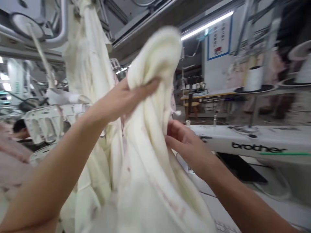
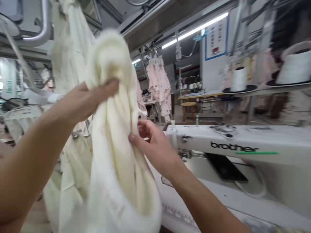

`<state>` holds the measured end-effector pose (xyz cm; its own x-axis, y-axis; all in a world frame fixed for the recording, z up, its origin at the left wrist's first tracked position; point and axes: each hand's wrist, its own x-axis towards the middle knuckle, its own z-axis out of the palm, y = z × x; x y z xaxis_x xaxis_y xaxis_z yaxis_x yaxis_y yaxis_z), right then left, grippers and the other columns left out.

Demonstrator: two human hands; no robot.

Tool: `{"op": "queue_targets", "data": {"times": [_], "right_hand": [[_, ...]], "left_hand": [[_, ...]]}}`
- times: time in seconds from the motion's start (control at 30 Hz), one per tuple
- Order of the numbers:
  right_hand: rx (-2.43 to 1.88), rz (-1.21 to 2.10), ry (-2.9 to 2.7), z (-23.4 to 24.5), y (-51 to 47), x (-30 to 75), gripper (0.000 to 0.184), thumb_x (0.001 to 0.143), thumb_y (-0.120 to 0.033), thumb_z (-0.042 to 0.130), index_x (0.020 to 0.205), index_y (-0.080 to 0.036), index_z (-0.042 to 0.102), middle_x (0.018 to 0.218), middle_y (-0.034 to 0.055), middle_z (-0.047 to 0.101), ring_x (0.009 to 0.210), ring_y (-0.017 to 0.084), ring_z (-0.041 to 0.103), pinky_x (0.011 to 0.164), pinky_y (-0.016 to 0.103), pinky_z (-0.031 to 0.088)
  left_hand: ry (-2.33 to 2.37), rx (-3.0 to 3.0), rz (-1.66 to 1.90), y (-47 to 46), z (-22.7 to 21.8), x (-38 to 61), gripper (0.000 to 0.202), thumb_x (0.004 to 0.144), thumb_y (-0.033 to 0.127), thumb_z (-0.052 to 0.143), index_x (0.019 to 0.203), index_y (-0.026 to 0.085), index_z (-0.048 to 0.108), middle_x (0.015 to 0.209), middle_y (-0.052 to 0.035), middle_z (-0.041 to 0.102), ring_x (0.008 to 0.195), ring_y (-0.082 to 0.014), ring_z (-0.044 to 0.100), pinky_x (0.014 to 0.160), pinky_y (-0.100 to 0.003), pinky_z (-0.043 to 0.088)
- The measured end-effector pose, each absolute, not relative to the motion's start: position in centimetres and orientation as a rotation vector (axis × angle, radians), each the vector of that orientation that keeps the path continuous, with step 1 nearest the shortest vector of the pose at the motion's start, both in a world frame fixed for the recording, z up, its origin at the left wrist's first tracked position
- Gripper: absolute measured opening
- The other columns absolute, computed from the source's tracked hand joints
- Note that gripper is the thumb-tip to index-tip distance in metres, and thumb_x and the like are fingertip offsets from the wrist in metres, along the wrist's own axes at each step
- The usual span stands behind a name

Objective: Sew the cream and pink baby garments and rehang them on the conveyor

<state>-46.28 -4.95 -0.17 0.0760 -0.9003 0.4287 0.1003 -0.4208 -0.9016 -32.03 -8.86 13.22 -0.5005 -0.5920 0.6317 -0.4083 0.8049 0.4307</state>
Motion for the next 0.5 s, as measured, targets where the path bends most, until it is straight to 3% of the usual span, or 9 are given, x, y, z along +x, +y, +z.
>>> {"op": "queue_targets", "data": {"times": [0.07,0.13,0.23,0.33,0.43,0.5], "right_hand": [[-1.437,-1.433,0.941,-0.8,-5.4,-47.6,0.028,0.077,-0.036,0.056,0.098,-0.018,0.057,0.086,0.0032,0.062,0.077,0.019,0.059,0.065,0.028,0.048],[-1.366,-1.456,1.118,-3.4,-5.0,-49.3,0.022,0.078,-0.037,0.051,0.088,-0.018,0.056,0.077,0.0009,0.059,0.069,0.017,0.056,0.057,0.025,0.045],[-1.257,-1.388,1.238,-8.4,-3.5,-51.5,0.027,0.079,-0.044,0.052,0.085,-0.018,0.054,0.074,0.0005,0.058,0.064,0.016,0.054,0.054,0.024,0.041],[-1.137,-1.215,1.211,-12.4,-1.7,-52.0,0.034,0.079,-0.05,0.055,0.079,-0.016,0.054,0.071,0.0011,0.057,0.061,0.015,0.051,0.053,0.023,0.04],[-1.022,-1.201,1.175,-14.4,-0.8,-50.8,0.035,0.082,-0.052,0.054,0.076,-0.017,0.053,0.069,0.0002,0.056,0.062,0.014,0.05,0.054,0.022,0.039],[-0.944,-1.262,1.136,-15.0,-0.7,-49.6,0.036,0.083,-0.053,0.054,0.078,-0.018,0.053,0.071,-0.0004,0.056,0.062,0.014,0.051,0.056,0.022,0.04]], "left_hand": [[-2.289,0.762,-0.29,-10.4,11.0,-31.2,0.047,0.079,0.045,0.054,0.11,0.011,0.057,0.094,-0.0031,0.065,0.083,-0.0193,0.062,0.075,-0.034,0.052],[-2.312,0.881,-0.284,-11.5,7.1,-29.2,0.044,0.079,0.044,0.049,0.108,0.011,0.059,0.094,-0.0036,0.066,0.083,-0.0218,0.062,0.077,-0.038,0.051],[-2.248,1.205,-0.185,-12.0,-1.0,-25.0,0.045,0.073,0.035,0.052,0.115,0.022,0.057,0.12,-0.0047,0.059,0.109,-0.0301,0.054,0.093,-0.041,0.043],[-2.456,1.67,-0.555,-11.0,-7.7,-22.3,0.057,0.065,0.034,0.062,0.121,0.027,0.055,0.123,-0.0066,0.058,0.112,-0.0334,0.053,0.097,-0.044,0.039],[-2.577,1.558,-0.926,-9.5,-9.7,-24.1,0.069,0.063,0.044,0.068,0.129,0.031,0.047,0.136,-0.0051,0.045,0.126,-0.0311,0.039,0.105,-0.043,0.03],[-2.476,1.364,-0.941,-8.7,-9.7,-27.6,0.064,0.072,0.048,0.059,0.132,0.032,0.042,0.14,-0.0043,0.04,0.128,-0.0274,0.036,0.105,-0.041,0.03]]}}
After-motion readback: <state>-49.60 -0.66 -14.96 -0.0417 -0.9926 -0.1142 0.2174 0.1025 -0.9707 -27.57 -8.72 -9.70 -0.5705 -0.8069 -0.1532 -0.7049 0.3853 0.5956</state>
